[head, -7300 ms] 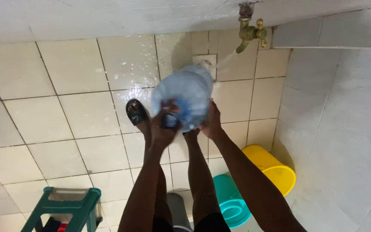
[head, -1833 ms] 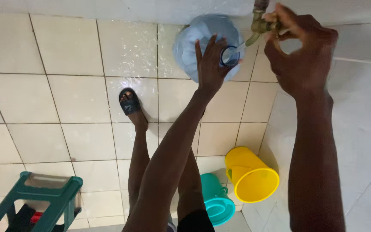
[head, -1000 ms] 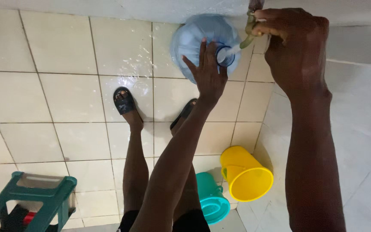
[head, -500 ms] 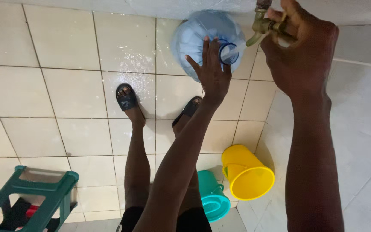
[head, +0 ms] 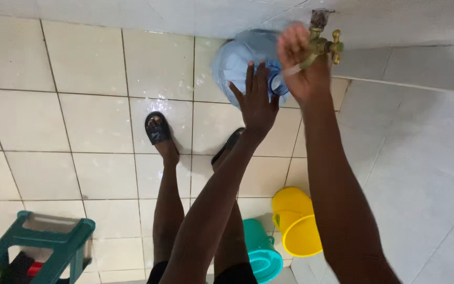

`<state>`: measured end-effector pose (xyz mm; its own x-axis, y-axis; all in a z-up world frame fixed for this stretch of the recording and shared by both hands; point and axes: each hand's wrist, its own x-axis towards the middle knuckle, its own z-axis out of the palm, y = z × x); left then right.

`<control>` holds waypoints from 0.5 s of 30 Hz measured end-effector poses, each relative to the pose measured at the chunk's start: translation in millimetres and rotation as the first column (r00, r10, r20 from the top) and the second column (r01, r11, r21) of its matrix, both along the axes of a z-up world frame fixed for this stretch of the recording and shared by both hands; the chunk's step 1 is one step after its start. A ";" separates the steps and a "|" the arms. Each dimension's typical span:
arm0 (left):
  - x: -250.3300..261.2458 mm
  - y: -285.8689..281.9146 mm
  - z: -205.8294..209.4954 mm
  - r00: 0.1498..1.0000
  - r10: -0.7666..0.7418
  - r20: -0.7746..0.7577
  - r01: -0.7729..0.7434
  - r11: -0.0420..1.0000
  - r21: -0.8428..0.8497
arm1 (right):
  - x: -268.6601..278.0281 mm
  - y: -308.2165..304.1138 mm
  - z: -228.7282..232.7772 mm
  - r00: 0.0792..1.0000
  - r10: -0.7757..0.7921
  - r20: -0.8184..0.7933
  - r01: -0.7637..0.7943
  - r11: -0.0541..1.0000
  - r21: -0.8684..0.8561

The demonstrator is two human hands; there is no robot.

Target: The person scrubs a large plastic water jug with a soapy cloth, rotating it to clean multiple sides. They then rinse the jug under a wall tap and place it on the floor.

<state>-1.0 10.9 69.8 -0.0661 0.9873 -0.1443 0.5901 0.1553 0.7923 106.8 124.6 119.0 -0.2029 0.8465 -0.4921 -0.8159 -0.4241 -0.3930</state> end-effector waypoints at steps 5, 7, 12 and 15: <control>9.1 -9.4 1.2 0.995 0.097 0.007 -0.098 0.991 0.090 | -28.0 26.7 -49.3 0.838 0.403 0.367 -0.422 0.906 -0.032; 12.5 -4.7 5.5 0.993 0.078 -0.085 -0.081 0.996 -0.040 | -36.9 27.9 -39.0 0.578 0.412 0.705 -0.551 0.834 -0.036; 18.6 0.0 12.5 0.986 0.155 -0.053 -0.162 0.975 -0.150 | -6.1 7.5 9.1 -0.100 -0.200 0.975 -0.899 0.438 -0.002; 26.9 -1.0 15.4 0.978 0.204 -0.040 -0.205 0.978 -0.023 | 24.3 -27.6 18.7 -0.195 -0.182 0.964 -0.763 0.646 -0.033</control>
<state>25.9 9.8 85.2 -0.2720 0.9482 -0.1643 0.5724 0.2966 0.7644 131.1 97.1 137.7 -0.3030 0.9485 -0.0928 0.7252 0.1663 -0.6682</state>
